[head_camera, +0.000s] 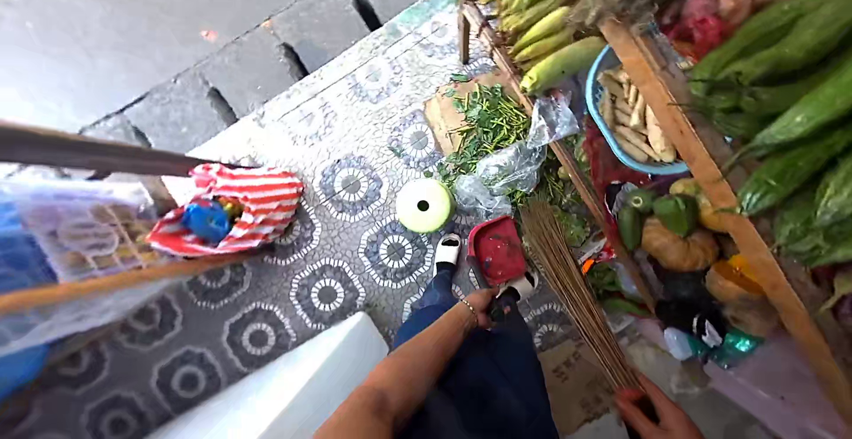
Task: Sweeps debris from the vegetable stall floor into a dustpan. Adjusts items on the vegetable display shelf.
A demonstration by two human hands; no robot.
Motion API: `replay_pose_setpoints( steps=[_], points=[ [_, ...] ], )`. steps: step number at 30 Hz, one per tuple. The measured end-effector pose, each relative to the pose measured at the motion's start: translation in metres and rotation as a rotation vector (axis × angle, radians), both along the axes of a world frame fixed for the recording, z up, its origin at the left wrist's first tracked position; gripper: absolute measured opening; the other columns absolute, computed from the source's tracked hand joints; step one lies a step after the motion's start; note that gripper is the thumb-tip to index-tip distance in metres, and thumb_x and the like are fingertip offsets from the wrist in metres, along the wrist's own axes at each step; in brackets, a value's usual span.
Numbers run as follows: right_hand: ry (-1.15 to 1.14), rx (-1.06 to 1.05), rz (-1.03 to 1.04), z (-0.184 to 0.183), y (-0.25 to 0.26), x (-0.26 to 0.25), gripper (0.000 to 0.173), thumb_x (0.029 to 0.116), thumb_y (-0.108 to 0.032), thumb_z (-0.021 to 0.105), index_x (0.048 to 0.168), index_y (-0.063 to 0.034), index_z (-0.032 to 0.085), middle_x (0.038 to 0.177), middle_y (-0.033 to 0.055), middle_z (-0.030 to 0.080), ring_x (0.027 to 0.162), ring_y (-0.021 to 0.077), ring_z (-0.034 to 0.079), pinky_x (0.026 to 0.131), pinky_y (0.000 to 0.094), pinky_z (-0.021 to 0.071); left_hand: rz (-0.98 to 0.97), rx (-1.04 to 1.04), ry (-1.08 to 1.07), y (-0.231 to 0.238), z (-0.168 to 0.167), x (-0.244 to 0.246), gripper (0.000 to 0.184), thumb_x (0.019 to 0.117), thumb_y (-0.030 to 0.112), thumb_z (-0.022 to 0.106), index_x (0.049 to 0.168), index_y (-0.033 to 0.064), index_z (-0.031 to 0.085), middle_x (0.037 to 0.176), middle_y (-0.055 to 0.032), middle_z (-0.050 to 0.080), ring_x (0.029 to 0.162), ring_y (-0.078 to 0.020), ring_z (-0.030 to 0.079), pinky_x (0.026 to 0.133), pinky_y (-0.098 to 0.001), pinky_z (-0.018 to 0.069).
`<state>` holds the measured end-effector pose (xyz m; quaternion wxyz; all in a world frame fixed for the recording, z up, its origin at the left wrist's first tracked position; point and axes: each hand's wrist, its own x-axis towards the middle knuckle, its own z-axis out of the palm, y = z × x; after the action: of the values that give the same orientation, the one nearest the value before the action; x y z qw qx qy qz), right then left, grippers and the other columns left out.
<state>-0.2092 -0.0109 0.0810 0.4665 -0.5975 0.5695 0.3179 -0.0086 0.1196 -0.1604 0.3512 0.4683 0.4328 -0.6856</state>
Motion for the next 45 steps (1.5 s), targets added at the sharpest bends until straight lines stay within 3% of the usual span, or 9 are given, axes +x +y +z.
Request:
replay_pose_setpoints(
  steps=[5, 10, 13, 22, 26, 28, 36, 41, 45],
  points=[
    [-0.194, 0.417, -0.480, -0.143, -0.010, 0.081, 0.054, 0.1034, -0.010, 0.048, 0.154, -0.0131, 0.030, 0.094, 0.0127, 0.062, 0.061, 0.0224, 0.063, 0.053, 0.0393, 0.0559, 0.308, 0.113, -0.120, 0.000, -0.018, -0.051, 0.023, 0.1111, 0.028, 0.038, 0.114, 0.0075, 0.049, 0.073, -0.0047, 0.051, 0.051, -0.0119, 0.050, 0.047, -0.0244, 0.0457],
    [-0.109, 0.487, -0.770, -0.261, -0.039, 0.139, 0.018, 0.1048, -0.022, 0.045, 0.109, -0.0053, 0.052, 0.075, 0.0085, 0.057, 0.053, 0.0163, 0.055, 0.045, 0.0289, 0.0473, 0.474, 0.193, -0.186, 0.019, -0.011, -0.090, 0.022, 0.1102, 0.024, 0.038, 0.103, 0.0070, 0.050, 0.069, -0.0035, 0.052, 0.049, -0.0101, 0.051, 0.045, -0.0225, 0.0468],
    [-0.073, 0.273, -0.721, -0.301, -0.083, 0.110, 0.033, 0.1031, -0.020, 0.052, 0.133, -0.0053, 0.050, 0.090, 0.0128, 0.056, 0.063, 0.0208, 0.056, 0.055, 0.0356, 0.0500, 0.570, 0.245, -0.201, 0.026, -0.010, -0.106, 0.024, 0.1101, 0.025, 0.038, 0.100, 0.0073, 0.050, 0.068, -0.0034, 0.053, 0.047, -0.0089, 0.051, 0.042, -0.0210, 0.0455],
    [0.005, 0.024, -0.797, -0.275, -0.180, -0.012, 0.019, 0.1038, -0.020, 0.050, 0.116, -0.0056, 0.051, 0.083, 0.0094, 0.052, 0.061, 0.0169, 0.052, 0.054, 0.0310, 0.0480, 0.971, 0.313, -0.239, 0.064, 0.006, -0.131, 0.026, 0.1101, 0.028, 0.035, 0.098, 0.0096, 0.049, 0.068, -0.0017, 0.053, 0.047, -0.0058, 0.051, 0.042, -0.0174, 0.0463],
    [-0.026, 0.083, -0.712, -0.240, -0.147, -0.014, 0.024, 0.1059, -0.020, 0.047, 0.126, -0.0069, 0.049, 0.081, 0.0100, 0.055, 0.058, 0.0176, 0.055, 0.050, 0.0315, 0.0484, 1.141, 0.286, -0.250, 0.100, 0.017, -0.150, 0.031, 0.1100, 0.034, 0.035, 0.094, 0.0109, 0.049, 0.066, 0.0002, 0.053, 0.046, -0.0037, 0.052, 0.041, -0.0149, 0.0458],
    [-0.118, 0.106, -0.837, -0.202, -0.100, -0.004, 0.019, 0.1082, -0.024, 0.042, 0.111, -0.0080, 0.051, 0.075, 0.0061, 0.057, 0.055, 0.0144, 0.057, 0.047, 0.0281, 0.0501, 1.177, 0.288, -0.250, 0.117, 0.024, -0.165, 0.035, 0.1099, 0.037, 0.037, 0.092, 0.0110, 0.050, 0.064, 0.0014, 0.053, 0.044, -0.0029, 0.052, 0.040, -0.0142, 0.0454],
    [0.084, 1.142, -0.642, -0.093, 0.069, 0.000, 0.021, 0.1041, -0.024, 0.041, 0.106, -0.0096, 0.056, 0.099, 0.0104, 0.070, 0.096, 0.0252, 0.070, 0.088, 0.0441, 0.0576, 1.397, 0.367, -0.303, 0.172, 0.040, -0.226, 0.034, 0.1096, 0.029, 0.031, 0.091, 0.0100, 0.052, 0.065, 0.0020, 0.056, 0.046, -0.0014, 0.054, 0.041, -0.0120, 0.0459],
    [0.197, 0.873, -0.530, -0.170, 0.151, 0.038, 0.012, 0.1046, -0.018, 0.043, 0.105, -0.0074, 0.048, 0.071, 0.0056, 0.057, 0.058, 0.0152, 0.060, 0.052, 0.0292, 0.0521, 1.516, 0.444, -0.356, 0.188, 0.041, -0.242, 0.034, 0.1093, 0.028, 0.029, 0.094, 0.0088, 0.052, 0.066, 0.0007, 0.057, 0.045, -0.0025, 0.053, 0.041, -0.0124, 0.0455],
    [0.144, 0.565, -0.404, -0.291, 0.084, 0.084, 0.018, 0.1016, -0.018, 0.050, 0.114, -0.0050, 0.049, 0.075, 0.0075, 0.053, 0.055, 0.0149, 0.052, 0.049, 0.0287, 0.0468, 1.555, 0.502, -0.338, 0.199, 0.043, -0.242, 0.031, 0.1091, 0.027, 0.032, 0.091, 0.0102, 0.051, 0.065, 0.0012, 0.055, 0.046, -0.0028, 0.054, 0.042, -0.0126, 0.0468]
  ],
)
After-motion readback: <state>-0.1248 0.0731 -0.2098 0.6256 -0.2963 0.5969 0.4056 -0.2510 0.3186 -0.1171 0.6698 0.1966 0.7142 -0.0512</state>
